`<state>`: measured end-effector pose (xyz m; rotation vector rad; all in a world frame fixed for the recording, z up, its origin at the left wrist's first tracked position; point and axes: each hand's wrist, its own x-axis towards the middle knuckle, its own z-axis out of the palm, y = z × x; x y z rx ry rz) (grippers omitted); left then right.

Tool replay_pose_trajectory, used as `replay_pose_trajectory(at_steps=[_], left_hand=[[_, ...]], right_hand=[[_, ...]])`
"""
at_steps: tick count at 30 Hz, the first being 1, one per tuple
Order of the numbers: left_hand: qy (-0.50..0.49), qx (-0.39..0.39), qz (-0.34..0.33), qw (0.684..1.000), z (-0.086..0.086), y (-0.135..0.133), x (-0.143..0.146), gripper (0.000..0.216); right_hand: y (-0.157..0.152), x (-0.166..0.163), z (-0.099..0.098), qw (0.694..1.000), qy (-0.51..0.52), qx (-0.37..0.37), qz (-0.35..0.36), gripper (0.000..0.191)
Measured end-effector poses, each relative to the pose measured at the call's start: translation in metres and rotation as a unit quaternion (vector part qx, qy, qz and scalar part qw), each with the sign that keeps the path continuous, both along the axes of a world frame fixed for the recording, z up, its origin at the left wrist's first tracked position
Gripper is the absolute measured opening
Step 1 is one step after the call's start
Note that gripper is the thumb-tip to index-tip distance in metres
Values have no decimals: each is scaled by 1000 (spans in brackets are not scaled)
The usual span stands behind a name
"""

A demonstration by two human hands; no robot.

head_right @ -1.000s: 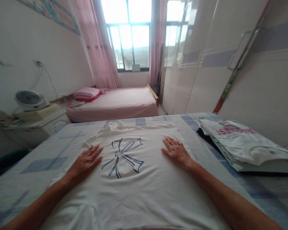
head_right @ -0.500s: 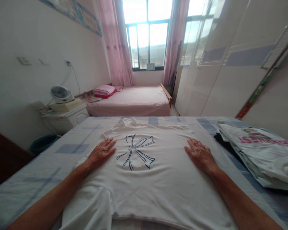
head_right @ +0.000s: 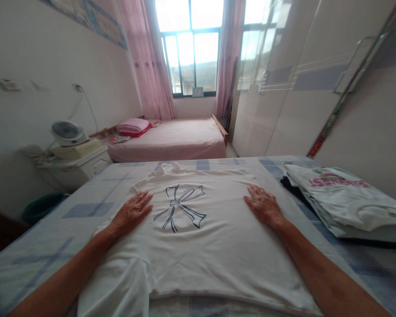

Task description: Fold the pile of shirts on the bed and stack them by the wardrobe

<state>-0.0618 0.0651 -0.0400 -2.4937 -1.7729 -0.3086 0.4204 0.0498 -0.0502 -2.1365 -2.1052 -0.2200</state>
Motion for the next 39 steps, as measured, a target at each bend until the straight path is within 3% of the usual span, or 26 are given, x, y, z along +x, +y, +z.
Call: replay_pose_trajectory(at_steps=[2,5,9,17,22,26,30,35,39], left_hand=[[-1,0,-4,1000,-3,3,-3,59],[-2,6,-13,1000,-8,7,-7,60],[3,21,-22,1000,-11,9,-11,59],[14,9,-10,1000,-8,7,-9,58],[17,-4,-4,1000,9,12,-5,53],[19,40,-28,999,39,44,13,46],[16,38,-96,995,55,96,49,45],[23,16,-170,985,42,149,89,42],[14,-3,-154,988,19,168,97,46]], right_hand=[[-6,-6,5,1000,2,15,3,59],[-18,-22,11,997,7,27,72,59],[-25,-41,12,987,42,-36,154,60],[-14,6,5,999,47,-13,17,58],[7,29,27,995,102,-23,6,52],[55,37,47,991,135,5,12,47],[108,37,46,990,138,12,15,46],[145,38,33,990,144,1,12,34],[148,44,32,988,152,0,-22,34]])
